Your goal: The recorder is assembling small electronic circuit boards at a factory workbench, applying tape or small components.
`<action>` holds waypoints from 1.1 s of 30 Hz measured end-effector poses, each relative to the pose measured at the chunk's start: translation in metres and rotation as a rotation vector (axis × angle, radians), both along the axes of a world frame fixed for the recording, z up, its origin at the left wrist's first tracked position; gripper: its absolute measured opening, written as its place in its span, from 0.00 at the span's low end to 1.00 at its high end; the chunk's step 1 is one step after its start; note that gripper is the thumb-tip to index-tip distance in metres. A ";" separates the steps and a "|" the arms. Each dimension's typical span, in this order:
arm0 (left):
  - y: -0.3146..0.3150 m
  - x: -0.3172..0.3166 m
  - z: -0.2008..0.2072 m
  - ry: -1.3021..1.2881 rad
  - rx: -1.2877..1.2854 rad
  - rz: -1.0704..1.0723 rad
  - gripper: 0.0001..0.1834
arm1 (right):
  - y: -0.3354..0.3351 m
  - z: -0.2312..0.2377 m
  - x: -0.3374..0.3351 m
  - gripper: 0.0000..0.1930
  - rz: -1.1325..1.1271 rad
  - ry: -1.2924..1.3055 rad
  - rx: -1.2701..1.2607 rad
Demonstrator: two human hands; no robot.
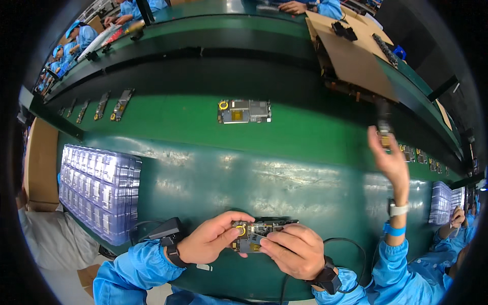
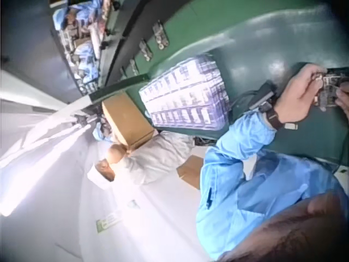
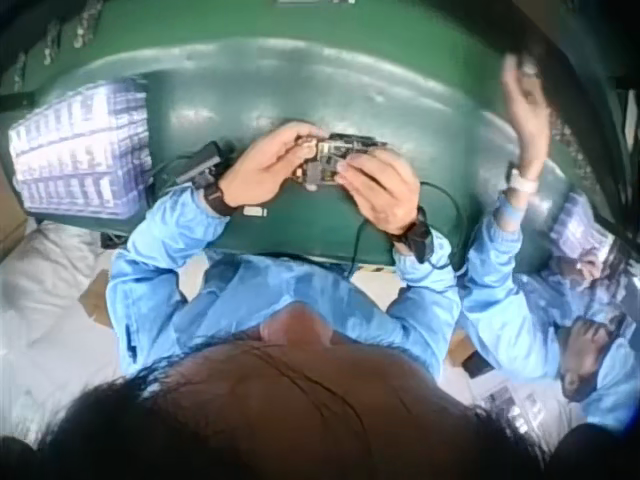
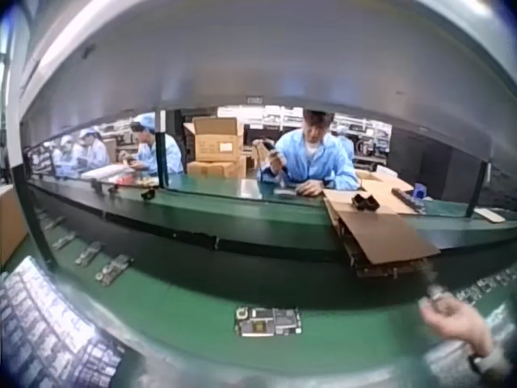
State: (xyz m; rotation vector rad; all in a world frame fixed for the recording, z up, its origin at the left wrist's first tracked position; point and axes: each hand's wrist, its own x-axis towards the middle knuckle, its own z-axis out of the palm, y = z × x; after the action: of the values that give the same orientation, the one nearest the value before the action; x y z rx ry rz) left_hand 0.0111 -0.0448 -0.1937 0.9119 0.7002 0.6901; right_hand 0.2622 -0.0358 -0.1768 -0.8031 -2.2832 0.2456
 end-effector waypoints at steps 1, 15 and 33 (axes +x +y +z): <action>0.000 -0.001 -0.002 -0.006 -0.013 -0.006 0.20 | 0.001 -0.001 -0.001 0.18 -0.006 -0.006 -0.013; -0.009 0.003 0.016 -0.091 -0.156 0.112 0.21 | -0.002 0.009 0.000 0.19 0.099 -0.125 0.025; -0.038 0.018 0.025 -0.057 0.241 0.102 0.21 | -0.019 0.017 0.004 0.19 -0.011 0.010 0.178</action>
State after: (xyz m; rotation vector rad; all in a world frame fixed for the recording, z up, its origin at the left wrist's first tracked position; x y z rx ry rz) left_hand 0.0289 -0.0827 -0.1688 1.0779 0.6242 0.9015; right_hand 0.2660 -0.0543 -0.1598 -0.7208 -2.2533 0.0405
